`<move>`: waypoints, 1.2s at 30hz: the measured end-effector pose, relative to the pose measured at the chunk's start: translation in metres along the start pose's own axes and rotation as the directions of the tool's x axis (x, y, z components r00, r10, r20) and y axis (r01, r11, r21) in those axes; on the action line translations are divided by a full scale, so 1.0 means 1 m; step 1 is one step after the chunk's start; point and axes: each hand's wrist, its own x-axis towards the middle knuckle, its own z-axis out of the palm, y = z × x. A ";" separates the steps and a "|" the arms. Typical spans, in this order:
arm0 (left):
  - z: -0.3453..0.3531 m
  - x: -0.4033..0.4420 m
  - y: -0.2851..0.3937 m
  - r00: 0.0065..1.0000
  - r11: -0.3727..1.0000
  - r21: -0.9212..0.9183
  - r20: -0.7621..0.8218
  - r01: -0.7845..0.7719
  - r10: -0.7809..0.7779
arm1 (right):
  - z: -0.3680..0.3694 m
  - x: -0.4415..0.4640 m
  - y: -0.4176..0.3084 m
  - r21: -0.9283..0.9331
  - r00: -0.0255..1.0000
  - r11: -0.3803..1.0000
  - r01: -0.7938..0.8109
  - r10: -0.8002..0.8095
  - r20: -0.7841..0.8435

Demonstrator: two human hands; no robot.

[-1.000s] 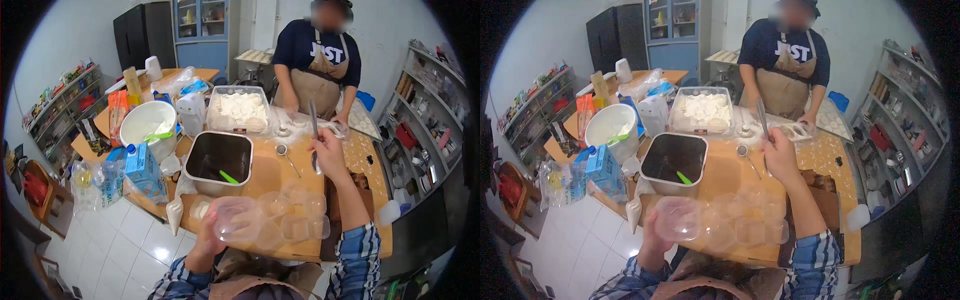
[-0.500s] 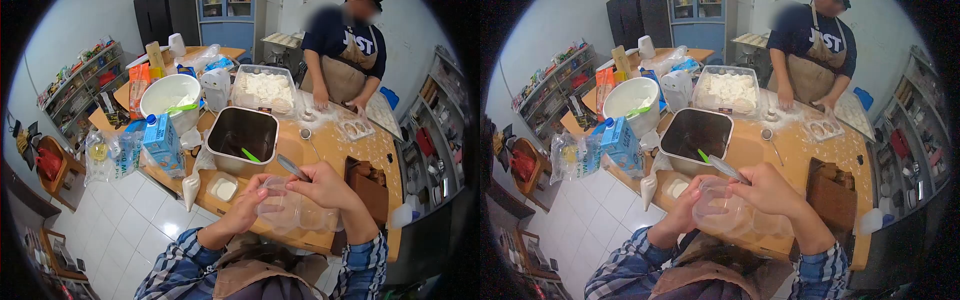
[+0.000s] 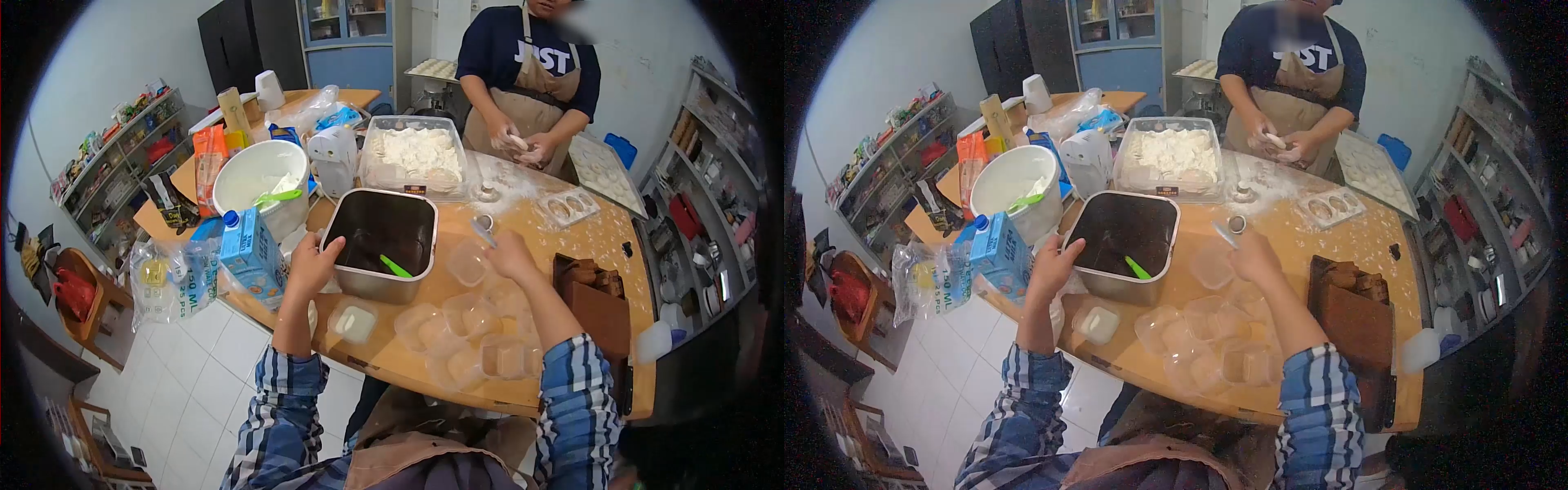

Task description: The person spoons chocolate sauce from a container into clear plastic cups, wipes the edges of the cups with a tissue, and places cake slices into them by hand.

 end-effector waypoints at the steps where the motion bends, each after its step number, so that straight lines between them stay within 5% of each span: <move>1: -0.001 0.004 -0.004 0.997 0.997 -0.031 0.035 0.071 -0.070 | 0.009 0.003 -0.001 -0.017 1.000 1.000 -0.010 0.010 0.013; 6: -0.005 0.012 0.008 0.916 0.892 -0.232 0.206 0.388 -0.344 | 0.022 0.005 -0.016 -0.086 0.995 0.996 0.034 -0.025 0.096; 9: -0.001 0.020 -0.015 0.920 0.813 -0.443 0.279 0.378 -0.275 | 0.021 0.004 -0.019 0.002 0.995 0.996 -0.091 0.091 0.033; 12: 0.010 0.020 -0.018 0.967 0.801 -0.546 0.199 0.246 -0.161 | 0.012 0.012 -0.012 0.220 0.992 0.975 -0.032 0.059 -0.116; 13: 0.012 0.021 -0.018 0.972 0.792 -0.570 0.198 0.219 -0.126 | 0.008 0.009 -0.009 0.222 0.942 0.963 0.151 -0.072 -0.328; 15: 0.017 0.021 -0.017 0.980 0.769 -0.618 0.194 0.165 -0.055 | -0.020 -0.003 -0.014 0.494 0.951 0.851 0.178 -0.019 -0.309; 16: 0.018 0.019 -0.014 0.984 0.774 -0.619 0.177 0.135 -0.029 | -0.037 -0.010 -0.020 0.616 0.956 0.766 0.186 0.005 -0.295; 18: 0.017 0.012 0.003 0.990 0.783 -0.618 0.140 0.065 0.027 | -0.053 -0.014 -0.017 0.205 0.712 0.846 0.492 -0.256 -0.654; 21: 0.014 0.010 0.007 0.985 0.905 -0.412 0.085 -0.100 0.147 | -0.089 -0.040 -0.033 0.336 0.787 0.841 0.424 -0.159 -0.596; 25: 0.013 0.011 0.012 0.943 0.912 -0.296 0.087 -0.284 0.322 | -0.091 -0.063 -0.064 0.760 0.869 0.472 0.446 -0.024 -0.494; 32: 0.010 0.000 0.035 0.928 0.924 -0.154 0.077 -0.350 0.365 | -0.010 -0.052 -0.080 0.861 0.936 0.382 0.335 -0.032 -0.350; 36: 0.012 0.006 0.030 0.919 0.916 -0.155 0.086 -0.369 0.385 | 0.015 -0.048 -0.090 0.798 0.907 0.439 0.412 -0.110 -0.407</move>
